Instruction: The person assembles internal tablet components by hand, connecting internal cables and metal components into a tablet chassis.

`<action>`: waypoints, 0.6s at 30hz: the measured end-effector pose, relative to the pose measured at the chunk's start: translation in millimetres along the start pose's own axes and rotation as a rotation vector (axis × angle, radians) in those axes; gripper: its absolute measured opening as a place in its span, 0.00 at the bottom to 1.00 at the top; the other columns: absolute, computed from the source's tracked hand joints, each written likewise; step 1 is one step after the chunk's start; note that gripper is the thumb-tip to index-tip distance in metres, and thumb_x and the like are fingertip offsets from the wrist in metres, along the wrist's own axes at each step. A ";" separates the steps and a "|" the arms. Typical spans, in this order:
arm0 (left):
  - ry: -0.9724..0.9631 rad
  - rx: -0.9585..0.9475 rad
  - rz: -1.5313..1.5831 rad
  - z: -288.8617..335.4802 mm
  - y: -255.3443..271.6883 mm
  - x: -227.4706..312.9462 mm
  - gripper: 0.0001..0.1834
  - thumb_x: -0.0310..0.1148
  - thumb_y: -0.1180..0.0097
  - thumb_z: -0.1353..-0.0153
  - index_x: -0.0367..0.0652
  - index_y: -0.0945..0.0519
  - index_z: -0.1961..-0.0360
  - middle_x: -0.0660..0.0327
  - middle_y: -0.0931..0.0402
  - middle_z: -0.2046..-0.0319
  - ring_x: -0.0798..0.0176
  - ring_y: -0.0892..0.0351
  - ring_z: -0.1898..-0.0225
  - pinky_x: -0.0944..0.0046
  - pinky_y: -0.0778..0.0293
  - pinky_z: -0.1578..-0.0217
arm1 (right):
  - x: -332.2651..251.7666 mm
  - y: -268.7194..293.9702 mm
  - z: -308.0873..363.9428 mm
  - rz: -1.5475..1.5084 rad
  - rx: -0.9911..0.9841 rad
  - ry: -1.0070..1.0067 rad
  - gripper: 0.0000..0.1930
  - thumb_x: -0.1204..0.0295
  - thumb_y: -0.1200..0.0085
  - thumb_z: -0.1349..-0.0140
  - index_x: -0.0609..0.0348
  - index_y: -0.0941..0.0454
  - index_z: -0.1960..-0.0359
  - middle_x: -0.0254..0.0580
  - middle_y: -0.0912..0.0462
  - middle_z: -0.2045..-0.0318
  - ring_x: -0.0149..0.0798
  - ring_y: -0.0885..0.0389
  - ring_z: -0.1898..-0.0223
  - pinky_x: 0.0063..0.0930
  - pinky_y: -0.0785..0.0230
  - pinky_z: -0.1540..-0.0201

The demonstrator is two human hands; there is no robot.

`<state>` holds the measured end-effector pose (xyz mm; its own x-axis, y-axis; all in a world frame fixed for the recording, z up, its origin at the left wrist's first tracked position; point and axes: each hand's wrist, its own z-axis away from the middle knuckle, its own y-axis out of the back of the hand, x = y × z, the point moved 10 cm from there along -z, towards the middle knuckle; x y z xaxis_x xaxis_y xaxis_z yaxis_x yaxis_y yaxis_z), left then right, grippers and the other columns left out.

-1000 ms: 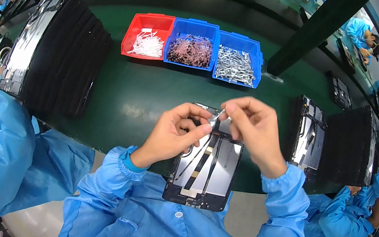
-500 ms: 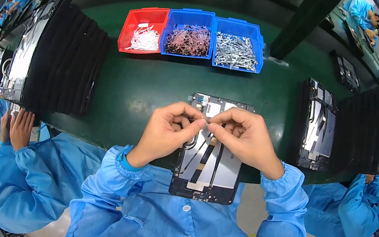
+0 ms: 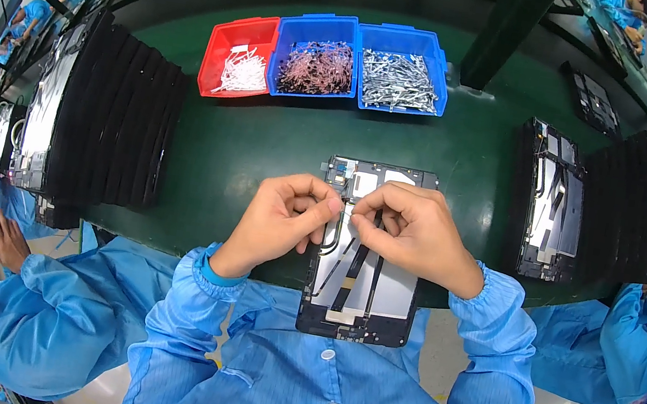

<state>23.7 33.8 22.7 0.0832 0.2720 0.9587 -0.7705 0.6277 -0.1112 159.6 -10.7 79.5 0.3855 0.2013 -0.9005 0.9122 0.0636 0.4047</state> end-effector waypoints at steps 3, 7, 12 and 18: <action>0.120 -0.140 0.101 -1.3 -9.4 -5.6 0.12 0.37 0.43 0.30 0.35 0.22 0.60 0.65 0.24 0.76 0.77 0.26 0.78 0.76 0.34 0.84 | -7.8 -0.9 1.7 0.037 -0.026 0.088 0.04 0.74 0.38 0.42 0.61 0.18 0.66 0.38 0.20 0.73 0.28 0.27 0.79 0.24 0.34 0.77; 0.244 -0.306 0.281 -4.3 -20.7 -10.5 0.13 0.39 0.48 0.28 0.38 0.23 0.61 0.66 0.28 0.77 0.75 0.27 0.80 0.75 0.35 0.85 | -29.9 8.2 6.3 -0.092 0.145 0.333 0.03 0.78 0.36 0.42 0.60 0.18 0.67 0.39 0.21 0.64 0.26 0.28 0.76 0.21 0.35 0.76; -0.458 0.704 -0.104 -21.5 105.5 65.9 0.11 0.37 0.40 0.32 0.38 0.19 0.63 0.69 0.29 0.82 0.77 0.39 0.89 0.72 0.47 0.89 | 18.4 25.5 15.3 -0.574 0.299 0.015 0.03 0.79 0.42 0.35 0.66 0.22 0.62 0.36 0.20 0.64 0.18 0.25 0.68 0.15 0.33 0.72; -0.663 0.935 -0.961 -11.9 121.0 87.7 0.09 0.30 0.39 0.38 0.32 0.15 0.65 0.47 0.21 0.75 0.50 0.21 0.77 0.55 0.28 0.73 | 46.5 29.0 27.5 -0.643 0.309 -0.191 0.04 0.77 0.42 0.34 0.67 0.23 0.63 0.37 0.17 0.71 0.19 0.24 0.72 0.13 0.33 0.72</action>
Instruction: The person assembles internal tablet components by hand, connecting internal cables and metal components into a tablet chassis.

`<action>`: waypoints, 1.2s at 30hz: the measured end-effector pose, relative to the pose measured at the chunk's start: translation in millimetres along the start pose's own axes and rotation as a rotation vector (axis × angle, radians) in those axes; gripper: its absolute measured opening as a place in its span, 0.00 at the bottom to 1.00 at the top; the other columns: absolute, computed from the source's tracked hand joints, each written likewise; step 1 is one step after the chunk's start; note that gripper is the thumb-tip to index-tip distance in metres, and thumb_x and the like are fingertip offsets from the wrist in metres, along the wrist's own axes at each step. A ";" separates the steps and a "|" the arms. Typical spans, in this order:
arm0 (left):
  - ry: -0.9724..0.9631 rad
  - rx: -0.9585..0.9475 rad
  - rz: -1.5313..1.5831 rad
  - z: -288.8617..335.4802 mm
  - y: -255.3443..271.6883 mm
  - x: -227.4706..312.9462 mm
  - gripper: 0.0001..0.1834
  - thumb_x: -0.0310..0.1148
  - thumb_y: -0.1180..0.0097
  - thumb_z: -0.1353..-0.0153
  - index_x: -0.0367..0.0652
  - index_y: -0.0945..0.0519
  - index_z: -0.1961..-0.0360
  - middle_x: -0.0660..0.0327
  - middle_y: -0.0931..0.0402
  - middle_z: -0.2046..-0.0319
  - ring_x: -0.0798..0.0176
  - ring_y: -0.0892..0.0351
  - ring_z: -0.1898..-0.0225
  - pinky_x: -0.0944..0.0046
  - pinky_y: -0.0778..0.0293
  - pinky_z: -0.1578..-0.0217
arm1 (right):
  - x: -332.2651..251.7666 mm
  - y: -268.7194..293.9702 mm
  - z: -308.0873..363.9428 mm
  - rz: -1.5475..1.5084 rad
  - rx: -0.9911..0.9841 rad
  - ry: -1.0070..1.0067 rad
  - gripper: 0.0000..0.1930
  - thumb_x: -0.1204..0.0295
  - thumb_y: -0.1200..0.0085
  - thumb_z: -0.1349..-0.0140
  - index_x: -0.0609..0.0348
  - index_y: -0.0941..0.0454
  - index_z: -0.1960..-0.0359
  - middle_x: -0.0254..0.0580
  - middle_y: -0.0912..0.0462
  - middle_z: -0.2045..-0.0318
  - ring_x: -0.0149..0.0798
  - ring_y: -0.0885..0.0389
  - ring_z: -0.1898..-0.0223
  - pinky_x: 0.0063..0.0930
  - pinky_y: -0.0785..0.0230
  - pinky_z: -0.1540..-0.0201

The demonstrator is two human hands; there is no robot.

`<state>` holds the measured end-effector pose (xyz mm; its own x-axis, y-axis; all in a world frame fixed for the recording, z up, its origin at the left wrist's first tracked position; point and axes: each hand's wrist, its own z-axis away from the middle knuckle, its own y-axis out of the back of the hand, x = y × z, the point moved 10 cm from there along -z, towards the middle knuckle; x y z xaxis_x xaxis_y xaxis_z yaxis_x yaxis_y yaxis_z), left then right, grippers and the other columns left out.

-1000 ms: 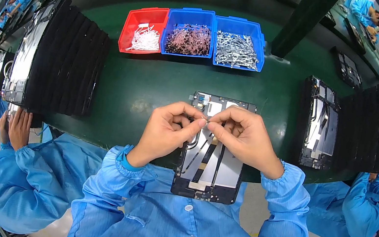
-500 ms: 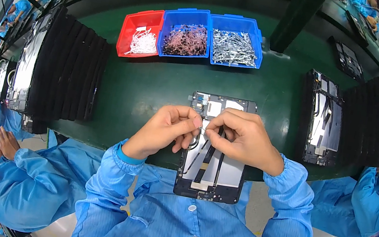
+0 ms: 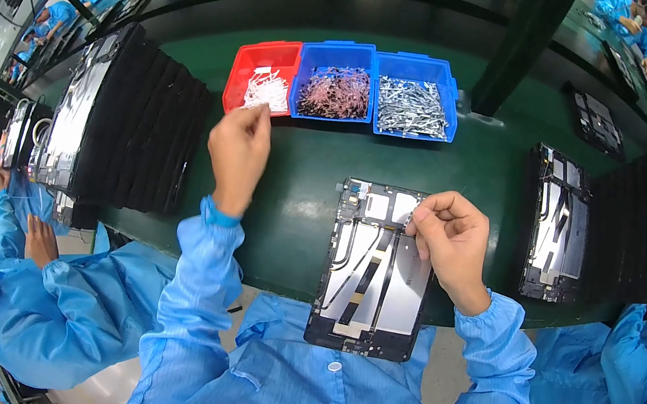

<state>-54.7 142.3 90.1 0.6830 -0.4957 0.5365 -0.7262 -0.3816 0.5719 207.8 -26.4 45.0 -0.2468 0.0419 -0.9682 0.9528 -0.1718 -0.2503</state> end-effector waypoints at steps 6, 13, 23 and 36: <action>0.404 -1.082 0.428 137.8 -30.2 55.9 0.32 0.38 0.39 0.34 0.21 0.31 0.39 0.50 0.18 0.65 0.67 0.20 0.77 0.65 0.25 0.74 | 21.7 20.2 10.8 -0.018 0.130 0.069 0.03 0.80 0.43 0.34 0.66 0.24 0.64 0.32 0.20 0.73 0.16 0.27 0.74 0.12 0.38 0.74; 0.824 -0.965 0.951 165.4 -41.3 74.4 0.26 0.39 0.40 0.32 0.30 0.25 0.41 0.60 0.17 0.60 0.72 0.20 0.64 0.70 0.24 0.63 | 19.3 17.9 24.9 0.069 0.232 0.213 0.03 0.80 0.45 0.33 0.66 0.26 0.64 0.29 0.23 0.75 0.16 0.28 0.76 0.11 0.38 0.75; 0.524 -0.620 1.053 98.0 23.0 108.3 0.16 0.25 0.39 0.39 0.31 0.22 0.50 0.60 0.18 0.60 0.70 0.20 0.61 0.67 0.23 0.59 | -88.8 -25.4 15.3 -0.061 0.040 0.428 0.04 0.79 0.42 0.34 0.66 0.24 0.62 0.42 0.16 0.70 0.20 0.25 0.77 0.14 0.34 0.76; -0.492 -0.048 0.283 95.6 49.0 133.3 0.23 0.29 0.27 0.54 0.29 0.17 0.57 0.52 0.15 0.70 0.56 0.14 0.75 0.64 0.22 0.76 | -97.5 -119.1 10.7 -0.237 -0.336 0.143 0.03 0.78 0.46 0.36 0.65 0.27 0.66 0.41 0.26 0.61 0.27 0.24 0.64 0.22 0.28 0.60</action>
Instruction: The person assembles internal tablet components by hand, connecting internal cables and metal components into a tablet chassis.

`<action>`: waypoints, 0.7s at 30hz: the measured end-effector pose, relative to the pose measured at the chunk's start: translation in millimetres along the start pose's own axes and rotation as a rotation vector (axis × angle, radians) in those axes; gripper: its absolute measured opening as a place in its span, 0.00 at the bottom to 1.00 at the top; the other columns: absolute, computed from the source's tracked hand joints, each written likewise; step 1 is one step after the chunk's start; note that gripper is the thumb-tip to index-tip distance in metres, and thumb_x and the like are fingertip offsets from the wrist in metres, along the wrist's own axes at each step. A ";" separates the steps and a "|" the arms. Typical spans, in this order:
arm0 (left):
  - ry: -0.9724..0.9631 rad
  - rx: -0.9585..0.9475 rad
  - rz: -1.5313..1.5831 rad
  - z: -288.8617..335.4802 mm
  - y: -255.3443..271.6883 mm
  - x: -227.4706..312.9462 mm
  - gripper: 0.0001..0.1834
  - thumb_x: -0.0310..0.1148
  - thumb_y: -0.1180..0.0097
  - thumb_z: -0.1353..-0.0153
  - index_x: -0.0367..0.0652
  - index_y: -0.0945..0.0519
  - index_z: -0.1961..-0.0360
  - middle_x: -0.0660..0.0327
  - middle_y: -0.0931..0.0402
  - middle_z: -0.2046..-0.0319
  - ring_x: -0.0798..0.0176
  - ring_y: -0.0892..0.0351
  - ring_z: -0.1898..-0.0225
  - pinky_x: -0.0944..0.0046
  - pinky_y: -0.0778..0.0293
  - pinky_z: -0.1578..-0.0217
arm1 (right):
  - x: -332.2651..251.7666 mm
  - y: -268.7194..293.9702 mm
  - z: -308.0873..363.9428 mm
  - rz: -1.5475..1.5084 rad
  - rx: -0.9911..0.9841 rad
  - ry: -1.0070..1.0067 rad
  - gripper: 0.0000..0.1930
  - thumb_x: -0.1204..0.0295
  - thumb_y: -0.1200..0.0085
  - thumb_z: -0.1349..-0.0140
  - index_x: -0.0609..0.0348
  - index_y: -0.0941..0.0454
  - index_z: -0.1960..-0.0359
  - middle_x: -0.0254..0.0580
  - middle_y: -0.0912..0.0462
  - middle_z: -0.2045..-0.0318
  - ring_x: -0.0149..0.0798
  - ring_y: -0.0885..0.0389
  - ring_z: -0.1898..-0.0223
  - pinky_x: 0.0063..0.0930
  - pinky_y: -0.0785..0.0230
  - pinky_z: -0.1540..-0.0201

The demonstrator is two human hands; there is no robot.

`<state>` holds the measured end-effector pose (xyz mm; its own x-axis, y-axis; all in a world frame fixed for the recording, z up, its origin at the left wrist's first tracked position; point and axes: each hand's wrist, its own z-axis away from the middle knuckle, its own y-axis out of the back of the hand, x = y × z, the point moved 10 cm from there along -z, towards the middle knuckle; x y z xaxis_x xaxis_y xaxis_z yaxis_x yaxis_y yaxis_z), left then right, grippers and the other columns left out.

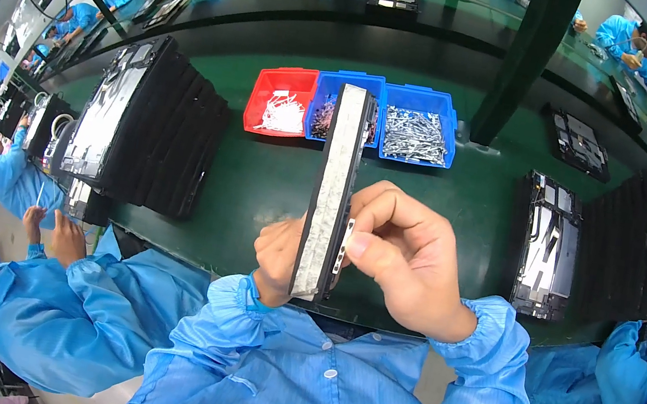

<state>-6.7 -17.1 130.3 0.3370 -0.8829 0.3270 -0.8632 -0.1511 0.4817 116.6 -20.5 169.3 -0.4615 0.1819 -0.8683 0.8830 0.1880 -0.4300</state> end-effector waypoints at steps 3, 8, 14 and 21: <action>0.125 0.077 0.086 11.8 -1.8 -15.1 0.22 0.30 0.26 0.55 0.28 0.17 0.59 0.52 0.15 0.70 0.57 0.14 0.76 0.65 0.23 0.77 | -0.3 0.5 0.2 0.020 0.013 0.056 0.03 0.79 0.47 0.36 0.66 0.27 0.66 0.40 0.26 0.61 0.27 0.25 0.63 0.23 0.28 0.60; 0.151 0.067 0.112 5.9 -0.3 -11.3 0.26 0.30 0.26 0.55 0.25 0.18 0.55 0.49 0.15 0.68 0.58 0.14 0.76 0.65 0.22 0.76 | 3.6 -0.8 0.5 -0.068 -0.068 0.029 0.04 0.80 0.47 0.32 0.68 0.28 0.61 0.40 0.26 0.59 0.30 0.19 0.56 0.27 0.25 0.52; 0.063 0.022 0.021 -3.4 1.9 -1.5 0.29 0.28 0.26 0.54 0.23 0.20 0.51 0.49 0.15 0.68 0.58 0.14 0.76 0.64 0.21 0.75 | 0.2 0.1 2.2 0.018 -0.064 0.068 0.04 0.79 0.47 0.32 0.69 0.29 0.61 0.40 0.27 0.59 0.30 0.19 0.56 0.27 0.24 0.51; 0.017 0.060 -0.021 -8.7 3.0 4.5 0.31 0.25 0.30 0.52 0.21 0.23 0.45 0.52 0.16 0.73 0.63 0.18 0.81 0.66 0.24 0.79 | 0.8 1.7 2.9 0.013 -0.064 0.092 0.03 0.81 0.48 0.33 0.68 0.29 0.63 0.40 0.27 0.60 0.28 0.21 0.59 0.28 0.24 0.53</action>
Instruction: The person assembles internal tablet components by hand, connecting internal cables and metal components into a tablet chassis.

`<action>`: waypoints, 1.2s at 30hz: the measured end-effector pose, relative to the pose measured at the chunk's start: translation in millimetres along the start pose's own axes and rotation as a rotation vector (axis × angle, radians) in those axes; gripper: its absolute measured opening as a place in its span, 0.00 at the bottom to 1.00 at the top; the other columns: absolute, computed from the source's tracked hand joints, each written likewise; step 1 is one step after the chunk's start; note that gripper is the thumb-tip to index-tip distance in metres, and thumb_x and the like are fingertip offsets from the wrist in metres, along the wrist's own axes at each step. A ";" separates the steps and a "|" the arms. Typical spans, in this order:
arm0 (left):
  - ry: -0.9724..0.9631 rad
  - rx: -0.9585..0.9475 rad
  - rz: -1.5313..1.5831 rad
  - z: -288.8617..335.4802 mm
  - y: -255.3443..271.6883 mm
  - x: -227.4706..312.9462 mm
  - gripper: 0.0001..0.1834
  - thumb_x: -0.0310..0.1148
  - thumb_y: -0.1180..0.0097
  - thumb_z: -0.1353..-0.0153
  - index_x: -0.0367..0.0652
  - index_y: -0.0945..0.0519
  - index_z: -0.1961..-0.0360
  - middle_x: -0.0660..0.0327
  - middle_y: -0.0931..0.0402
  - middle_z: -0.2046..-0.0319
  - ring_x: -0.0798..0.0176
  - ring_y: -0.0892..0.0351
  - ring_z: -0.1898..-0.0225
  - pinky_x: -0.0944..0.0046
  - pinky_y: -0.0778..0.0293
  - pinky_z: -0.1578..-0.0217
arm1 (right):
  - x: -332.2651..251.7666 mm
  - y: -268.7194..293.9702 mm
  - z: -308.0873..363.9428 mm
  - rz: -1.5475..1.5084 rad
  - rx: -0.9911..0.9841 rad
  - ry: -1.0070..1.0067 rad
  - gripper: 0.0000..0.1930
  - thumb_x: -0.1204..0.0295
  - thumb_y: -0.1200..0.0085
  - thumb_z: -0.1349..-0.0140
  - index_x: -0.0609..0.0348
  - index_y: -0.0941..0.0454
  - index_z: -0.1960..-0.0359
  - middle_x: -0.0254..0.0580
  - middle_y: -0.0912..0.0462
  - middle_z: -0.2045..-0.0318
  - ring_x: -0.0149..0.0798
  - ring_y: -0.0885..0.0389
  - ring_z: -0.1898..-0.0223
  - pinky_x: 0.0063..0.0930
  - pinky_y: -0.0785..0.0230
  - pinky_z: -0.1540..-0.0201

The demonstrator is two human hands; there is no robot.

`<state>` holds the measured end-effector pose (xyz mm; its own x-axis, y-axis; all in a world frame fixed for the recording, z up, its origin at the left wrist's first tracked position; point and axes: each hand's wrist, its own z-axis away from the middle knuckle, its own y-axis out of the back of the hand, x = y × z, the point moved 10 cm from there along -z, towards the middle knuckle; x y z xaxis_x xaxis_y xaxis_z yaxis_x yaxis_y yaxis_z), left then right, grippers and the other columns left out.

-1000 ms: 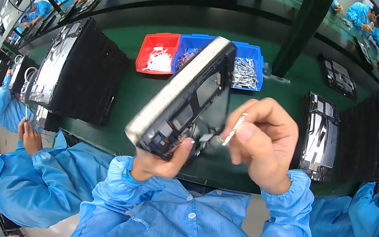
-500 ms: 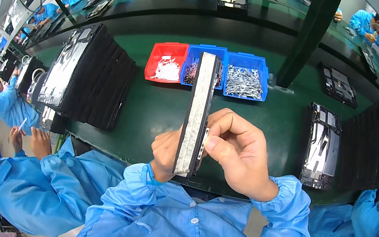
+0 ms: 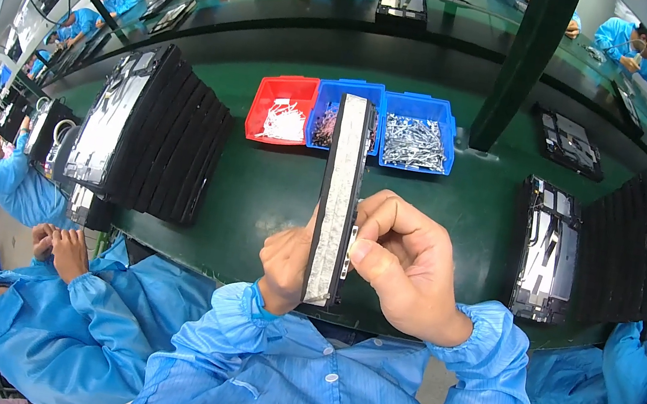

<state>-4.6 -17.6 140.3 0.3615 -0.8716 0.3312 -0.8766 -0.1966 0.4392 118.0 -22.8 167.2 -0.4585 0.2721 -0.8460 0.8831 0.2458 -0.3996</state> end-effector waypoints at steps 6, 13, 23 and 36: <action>-0.040 0.012 -0.017 -0.6 -1.3 3.4 0.33 0.25 0.30 0.50 0.21 0.25 0.43 0.57 0.20 0.81 0.66 0.22 0.84 0.67 0.27 0.81 | 1.4 1.8 1.2 -0.058 0.018 -0.070 0.03 0.82 0.48 0.35 0.68 0.29 0.65 0.40 0.27 0.62 0.27 0.23 0.60 0.26 0.26 0.55; -0.063 0.003 -0.014 -0.2 -3.7 3.3 0.34 0.25 0.30 0.50 0.20 0.26 0.42 0.56 0.21 0.82 0.65 0.21 0.84 0.66 0.27 0.81 | 0.1 3.9 0.0 -0.039 0.019 -0.052 0.03 0.83 0.47 0.37 0.68 0.29 0.67 0.40 0.27 0.62 0.26 0.24 0.61 0.24 0.28 0.57; -0.059 -0.015 -0.004 2.1 -5.9 2.4 0.33 0.26 0.31 0.50 0.20 0.26 0.42 0.54 0.20 0.80 0.64 0.20 0.83 0.66 0.27 0.80 | -1.4 3.4 -1.9 -0.005 0.076 -0.112 0.04 0.79 0.47 0.39 0.62 0.28 0.70 0.35 0.28 0.66 0.23 0.31 0.68 0.19 0.35 0.65; -0.091 0.001 -0.028 5.0 -9.0 5.0 0.35 0.25 0.31 0.51 0.19 0.27 0.42 0.54 0.20 0.79 0.63 0.20 0.83 0.66 0.27 0.80 | 9.7 16.1 -3.7 -0.040 0.090 -0.216 0.02 0.80 0.46 0.39 0.65 0.26 0.66 0.37 0.21 0.68 0.24 0.24 0.65 0.22 0.29 0.61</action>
<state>3.6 -22.4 133.8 0.3559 -0.9028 0.2415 -0.8668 -0.2223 0.4464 127.4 -12.8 153.9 -0.4696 0.0561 -0.8811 0.8746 0.1657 -0.4556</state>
